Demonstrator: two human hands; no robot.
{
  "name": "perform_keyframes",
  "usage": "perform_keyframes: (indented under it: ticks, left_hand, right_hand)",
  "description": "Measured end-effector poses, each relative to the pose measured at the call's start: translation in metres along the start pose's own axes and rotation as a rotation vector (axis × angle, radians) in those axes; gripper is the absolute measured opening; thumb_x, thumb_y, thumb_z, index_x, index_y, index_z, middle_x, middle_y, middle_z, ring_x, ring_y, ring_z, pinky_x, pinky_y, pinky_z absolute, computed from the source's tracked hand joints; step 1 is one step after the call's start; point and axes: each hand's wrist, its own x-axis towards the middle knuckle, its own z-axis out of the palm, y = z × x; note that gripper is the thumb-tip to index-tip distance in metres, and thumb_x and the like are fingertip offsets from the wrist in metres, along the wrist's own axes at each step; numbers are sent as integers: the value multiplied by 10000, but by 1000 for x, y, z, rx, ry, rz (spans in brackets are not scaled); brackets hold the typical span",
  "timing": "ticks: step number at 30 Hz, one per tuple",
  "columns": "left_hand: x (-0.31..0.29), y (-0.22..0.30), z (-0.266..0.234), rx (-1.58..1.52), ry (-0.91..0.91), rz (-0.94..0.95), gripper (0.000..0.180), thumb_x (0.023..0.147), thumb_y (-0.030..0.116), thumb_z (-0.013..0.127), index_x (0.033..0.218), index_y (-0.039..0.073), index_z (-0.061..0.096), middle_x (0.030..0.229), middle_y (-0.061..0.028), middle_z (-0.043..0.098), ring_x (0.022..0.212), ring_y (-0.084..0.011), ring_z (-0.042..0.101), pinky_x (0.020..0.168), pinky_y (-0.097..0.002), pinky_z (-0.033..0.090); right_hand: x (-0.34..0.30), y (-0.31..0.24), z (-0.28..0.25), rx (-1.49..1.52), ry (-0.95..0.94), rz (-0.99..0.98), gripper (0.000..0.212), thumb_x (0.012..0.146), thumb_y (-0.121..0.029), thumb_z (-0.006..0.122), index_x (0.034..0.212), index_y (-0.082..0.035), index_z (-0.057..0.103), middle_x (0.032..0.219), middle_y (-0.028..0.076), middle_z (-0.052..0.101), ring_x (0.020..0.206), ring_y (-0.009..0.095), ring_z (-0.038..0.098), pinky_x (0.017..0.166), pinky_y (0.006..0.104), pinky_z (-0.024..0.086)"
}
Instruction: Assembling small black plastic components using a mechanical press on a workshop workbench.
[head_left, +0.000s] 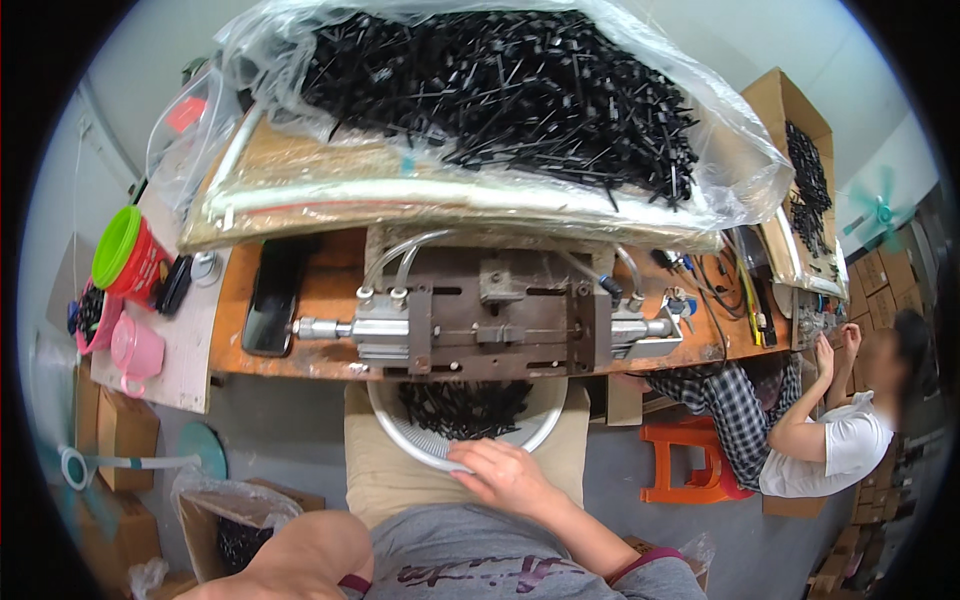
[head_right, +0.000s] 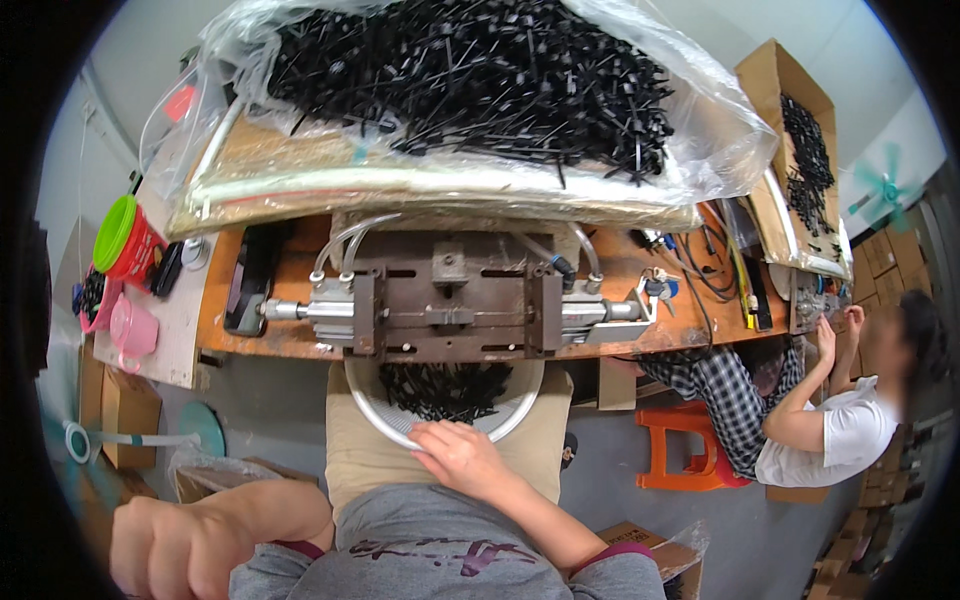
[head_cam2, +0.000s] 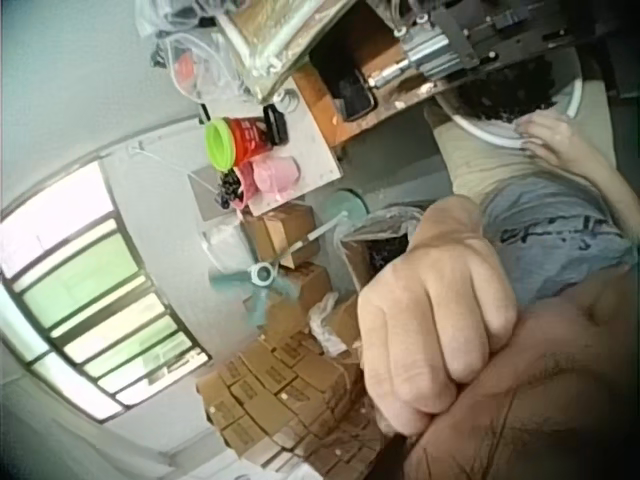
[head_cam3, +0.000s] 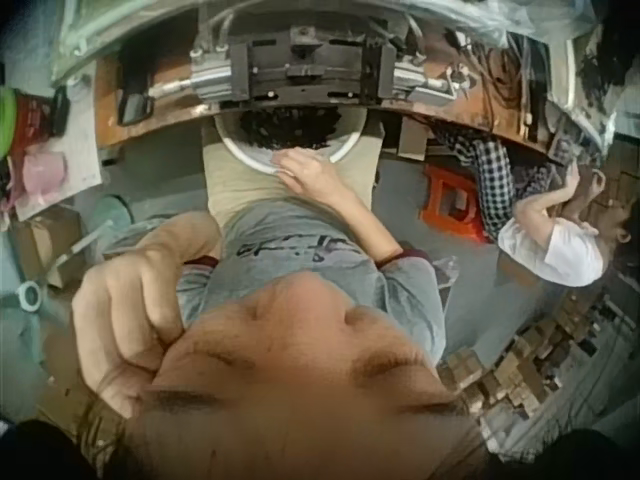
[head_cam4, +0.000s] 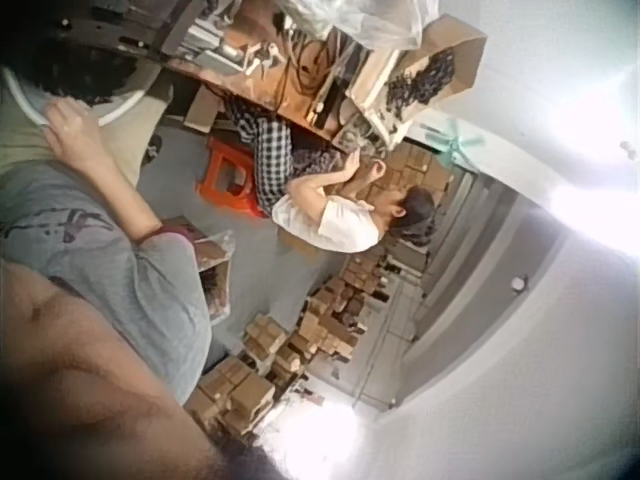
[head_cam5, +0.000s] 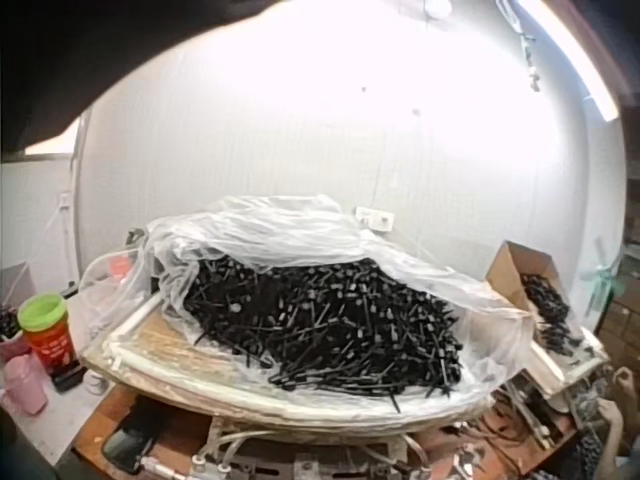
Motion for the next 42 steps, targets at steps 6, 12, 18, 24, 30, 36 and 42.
perform_keyframes:
  ticks: [6, 12, 18, 24, 30, 36, 42]
  left_hand:
    - [-18, -13, -15, -52, -157, -21, 320, 983, 191, 548, 713, 96, 690, 698, -18, 606, 554, -155, 551, 512, -301, 411]
    - [-19, -51, 7, 621, 454, 342, 225, 1001, 204, 533, 873, 117, 696, 873, 38, 631, 832, -130, 560, 725, -301, 415]
    - [-29, -86, 47, 933, 633, 881, 382, 1062, 195, 380, 1416, 120, 502, 1483, 24, 488, 1362, -97, 427, 1142, -318, 263]
    - [-31, -104, 51, 560, 412, 992, 463, 1075, 306, 324, 1491, 127, 421, 1531, 1, 420, 1389, -80, 395, 1159, -237, 201]
    - [-89, -109, 18, 1160, 419, 816, 518, 1051, 387, 327, 1507, 145, 373, 1506, -69, 379, 1343, -169, 418, 1103, -325, 278]
    - [-145, -118, -9, 1484, 375, 663, 582, 1028, 469, 331, 1523, 164, 325, 1481, -139, 337, 1298, -258, 440, 1048, -413, 354]
    - [-180, -112, -25, 1676, 331, 445, 652, 1004, 551, 334, 1539, 183, 277, 1456, -209, 296, 1252, -346, 463, 992, -502, 430]
  right_hand:
    - [8, -4, -10, 11, 9, -39, 217, 842, -147, 731, 1016, -37, 662, 1060, 80, 689, 899, 240, 676, 746, 339, 550]
    - [42, -12, -59, 80, 150, -165, 133, 814, -98, 761, 915, -36, 699, 934, 69, 731, 767, 193, 689, 666, 302, 537]
    - [118, -13, -136, -112, 497, -244, 106, 779, -4, 752, 871, -5, 701, 834, 104, 725, 702, 204, 691, 614, 291, 533]
    - [212, 11, -178, -450, 484, -229, 89, 785, -5, 684, 865, -43, 678, 916, 83, 651, 807, 257, 663, 670, 376, 541]
    - [277, 21, -190, -943, -7, -42, 251, 694, -16, 717, 942, -42, 694, 976, 84, 584, 895, 297, 648, 745, 414, 534]
    - [295, 37, -192, -927, -170, -2, 221, 658, -29, 722, 874, -21, 676, 988, 115, 583, 859, 324, 649, 749, 426, 544]
    - [290, 45, -203, -741, -158, -96, 189, 697, -15, 721, 877, 0, 664, 912, 142, 666, 879, 328, 664, 769, 411, 538]
